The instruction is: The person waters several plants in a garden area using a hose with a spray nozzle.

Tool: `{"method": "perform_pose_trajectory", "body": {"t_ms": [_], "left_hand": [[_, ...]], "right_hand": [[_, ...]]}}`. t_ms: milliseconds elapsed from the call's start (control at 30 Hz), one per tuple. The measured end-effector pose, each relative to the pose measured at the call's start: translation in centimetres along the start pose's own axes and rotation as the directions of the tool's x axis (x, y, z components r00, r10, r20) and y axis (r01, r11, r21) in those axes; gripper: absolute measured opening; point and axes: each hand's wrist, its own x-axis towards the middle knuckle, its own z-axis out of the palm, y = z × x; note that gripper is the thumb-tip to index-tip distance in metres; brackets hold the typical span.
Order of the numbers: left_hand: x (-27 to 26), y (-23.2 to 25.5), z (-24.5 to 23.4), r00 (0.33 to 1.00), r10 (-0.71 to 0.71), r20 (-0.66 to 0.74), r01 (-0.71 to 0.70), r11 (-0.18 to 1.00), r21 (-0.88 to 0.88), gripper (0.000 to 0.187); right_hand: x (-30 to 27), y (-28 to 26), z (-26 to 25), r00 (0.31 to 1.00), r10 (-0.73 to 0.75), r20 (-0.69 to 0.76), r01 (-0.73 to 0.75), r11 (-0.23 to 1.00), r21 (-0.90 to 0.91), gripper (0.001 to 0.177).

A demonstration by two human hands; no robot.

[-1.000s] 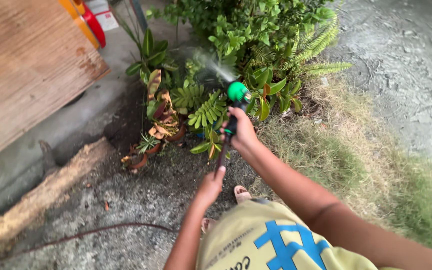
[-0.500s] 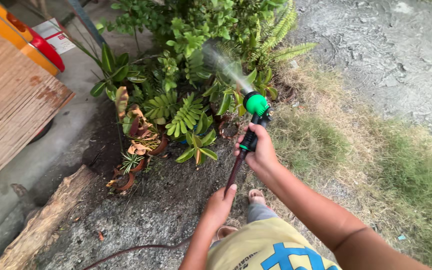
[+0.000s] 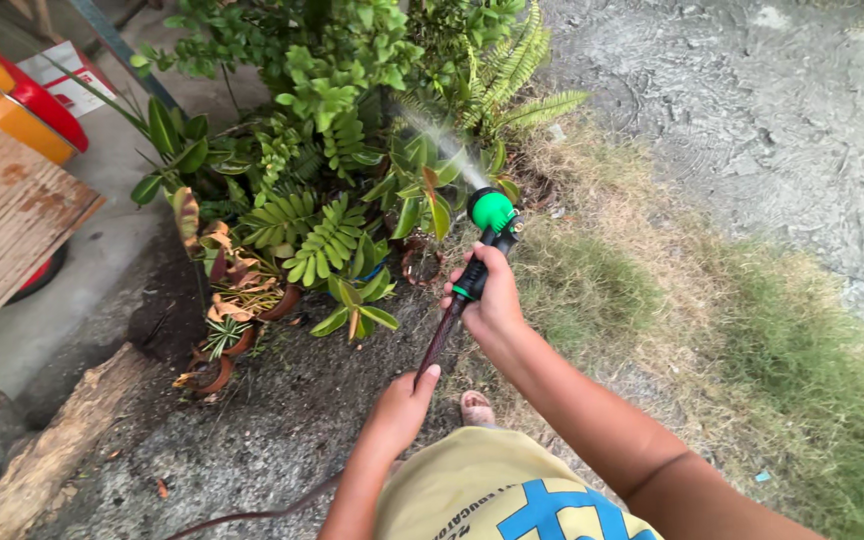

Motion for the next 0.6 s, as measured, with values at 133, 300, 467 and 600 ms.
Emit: {"method": "perform_pose_trajectory", "body": {"t_ms": [133,300,467,600], "left_hand": [[0.6,2.9,-0.1,1.000,0.020,-0.001,-0.019,0.996,0.091,0.065],[1.4,5.0,0.3,0.999,0.032,0.015,-0.034,0.990,0.136,0.067],[2.0,5.8,0.5,1.000,0.004,0.018,-0.007,0.987,0.160,0.068],[2.2,6.1,0.1,1.000,0.011,-0.013,-0.009,0.991,0.135,0.067]], "right_hand": [[0.1,-2.5,-0.9,0.999,-0.051,-0.006,0.051,0.998,0.049,0.029],[0.3,-4.5,-1.4,0.997,-0.073,0.003,0.072,0.990,0.124,0.029],[0.9,-5.2,-1.1,0.998,-0.070,-0.011,0.070,0.993,0.099,0.031],[1.1,-5.4,-0.3,0.999,-0.054,-0.009,0.054,0.992,0.117,0.031]]}}
